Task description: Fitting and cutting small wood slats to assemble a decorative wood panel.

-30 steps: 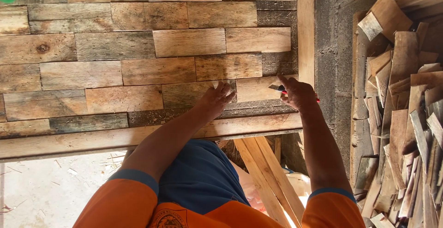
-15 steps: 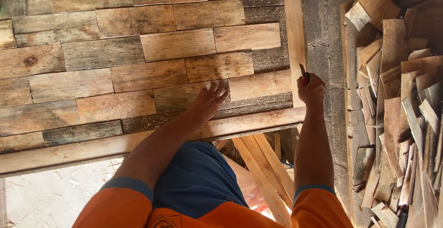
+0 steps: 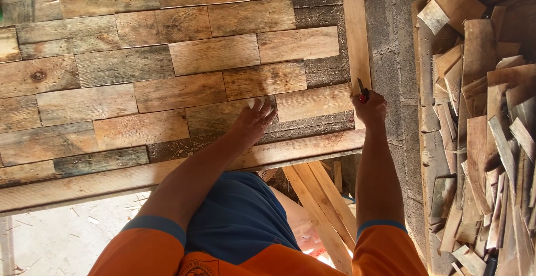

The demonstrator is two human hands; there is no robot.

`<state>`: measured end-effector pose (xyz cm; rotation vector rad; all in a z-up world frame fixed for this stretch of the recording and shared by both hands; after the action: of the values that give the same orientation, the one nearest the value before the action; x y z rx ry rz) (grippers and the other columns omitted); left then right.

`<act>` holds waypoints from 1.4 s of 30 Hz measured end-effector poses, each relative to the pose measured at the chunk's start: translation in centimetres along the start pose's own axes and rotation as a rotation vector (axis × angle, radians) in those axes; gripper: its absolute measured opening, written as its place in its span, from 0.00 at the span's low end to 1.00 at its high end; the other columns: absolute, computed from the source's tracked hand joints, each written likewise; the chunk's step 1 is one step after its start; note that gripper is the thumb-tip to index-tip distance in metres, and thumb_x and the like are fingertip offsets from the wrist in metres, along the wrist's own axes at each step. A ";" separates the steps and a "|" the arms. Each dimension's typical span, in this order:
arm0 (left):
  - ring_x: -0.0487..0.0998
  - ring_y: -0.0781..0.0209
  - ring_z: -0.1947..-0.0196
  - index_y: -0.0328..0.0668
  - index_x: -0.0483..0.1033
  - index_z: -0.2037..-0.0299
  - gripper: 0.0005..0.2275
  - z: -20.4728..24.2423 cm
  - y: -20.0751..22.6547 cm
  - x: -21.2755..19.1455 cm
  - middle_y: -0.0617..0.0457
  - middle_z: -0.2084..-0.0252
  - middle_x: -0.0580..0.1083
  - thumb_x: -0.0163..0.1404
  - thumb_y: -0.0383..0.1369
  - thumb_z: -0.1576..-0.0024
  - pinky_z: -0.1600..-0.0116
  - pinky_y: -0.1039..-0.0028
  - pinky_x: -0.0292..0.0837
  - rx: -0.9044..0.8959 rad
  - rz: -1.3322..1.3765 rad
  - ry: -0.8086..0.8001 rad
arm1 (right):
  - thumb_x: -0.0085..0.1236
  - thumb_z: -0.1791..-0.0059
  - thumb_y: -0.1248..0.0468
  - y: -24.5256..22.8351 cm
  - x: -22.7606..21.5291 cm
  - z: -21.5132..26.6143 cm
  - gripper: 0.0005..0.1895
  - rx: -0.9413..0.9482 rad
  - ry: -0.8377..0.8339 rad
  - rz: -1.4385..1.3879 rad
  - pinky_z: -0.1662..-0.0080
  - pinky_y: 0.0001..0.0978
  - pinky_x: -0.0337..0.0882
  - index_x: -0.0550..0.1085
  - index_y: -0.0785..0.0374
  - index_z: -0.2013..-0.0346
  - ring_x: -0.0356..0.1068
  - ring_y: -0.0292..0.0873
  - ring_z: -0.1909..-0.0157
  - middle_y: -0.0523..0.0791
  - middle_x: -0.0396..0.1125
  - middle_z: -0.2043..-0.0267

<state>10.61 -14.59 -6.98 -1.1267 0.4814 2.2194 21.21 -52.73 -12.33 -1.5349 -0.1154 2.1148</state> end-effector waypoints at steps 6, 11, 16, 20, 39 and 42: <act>0.58 0.37 0.33 0.54 0.44 0.21 0.31 -0.7 0.0 1.1 0.37 0.22 0.45 0.43 0.37 0.34 0.57 0.66 0.77 -0.009 -0.009 0.008 | 0.72 0.55 0.50 0.1 0.2 0.1 0.14 0.027 0.004 -0.017 0.58 0.40 0.76 0.82 0.55 0.64 0.75 0.42 0.67 0.42 0.76 0.68; 0.58 0.38 0.32 0.56 0.45 0.22 0.31 -0.4 -0.2 0.3 0.38 0.21 0.45 0.43 0.39 0.35 0.56 0.66 0.77 -0.015 0.033 -0.013 | 0.72 0.54 0.50 0.2 0.4 -0.3 0.14 0.005 0.013 -0.006 0.58 0.40 0.76 0.82 0.55 0.64 0.75 0.42 0.67 0.42 0.76 0.68; 0.58 0.39 0.32 0.55 0.46 0.21 0.31 -0.1 -0.2 -0.1 0.38 0.21 0.45 0.44 0.39 0.35 0.55 0.66 0.77 -0.015 0.039 -0.017 | 0.72 0.54 0.50 0.4 0.5 -0.4 0.14 0.039 -0.014 0.019 0.59 0.41 0.76 0.81 0.55 0.64 0.74 0.42 0.68 0.42 0.75 0.68; 0.57 0.40 0.31 0.57 0.45 0.22 0.32 -0.7 -0.3 0.8 0.41 0.21 0.44 0.46 0.35 0.35 0.54 0.66 0.77 -0.030 0.056 -0.045 | 0.72 0.54 0.50 0.1 0.3 -0.4 0.14 0.025 -0.008 0.017 0.59 0.40 0.76 0.81 0.56 0.64 0.74 0.42 0.68 0.42 0.75 0.68; 0.54 0.38 0.27 0.39 0.45 0.23 0.34 1.2 -1.1 0.2 0.38 0.23 0.49 0.48 0.33 0.37 0.33 0.60 0.67 -0.034 0.181 0.119 | 0.69 0.50 0.53 -1.1 -2.2 2.6 0.12 -0.020 0.051 0.039 0.59 0.42 0.74 0.80 0.57 0.65 0.73 0.41 0.69 0.42 0.74 0.70; 0.55 0.41 0.26 0.38 0.51 0.26 0.32 3.3 -2.4 1.2 0.38 0.26 0.54 0.49 0.30 0.41 0.25 0.55 0.57 -0.042 0.268 0.378 | 0.69 0.50 0.55 -1.9 -2.8 5.2 0.10 -0.023 0.111 0.020 0.62 0.40 0.72 0.81 0.57 0.67 0.72 0.41 0.71 0.41 0.73 0.72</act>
<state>9.60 -10.55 -6.19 -1.5963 0.7853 2.2484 17.82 -51.20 -7.40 -1.6700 -0.0851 2.0445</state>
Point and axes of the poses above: each hand's wrist, its own z-axis away from the middle knuckle, its own x-axis out of the palm, y = z × x, the point moved 8 cm from there along -z, towards the middle knuckle
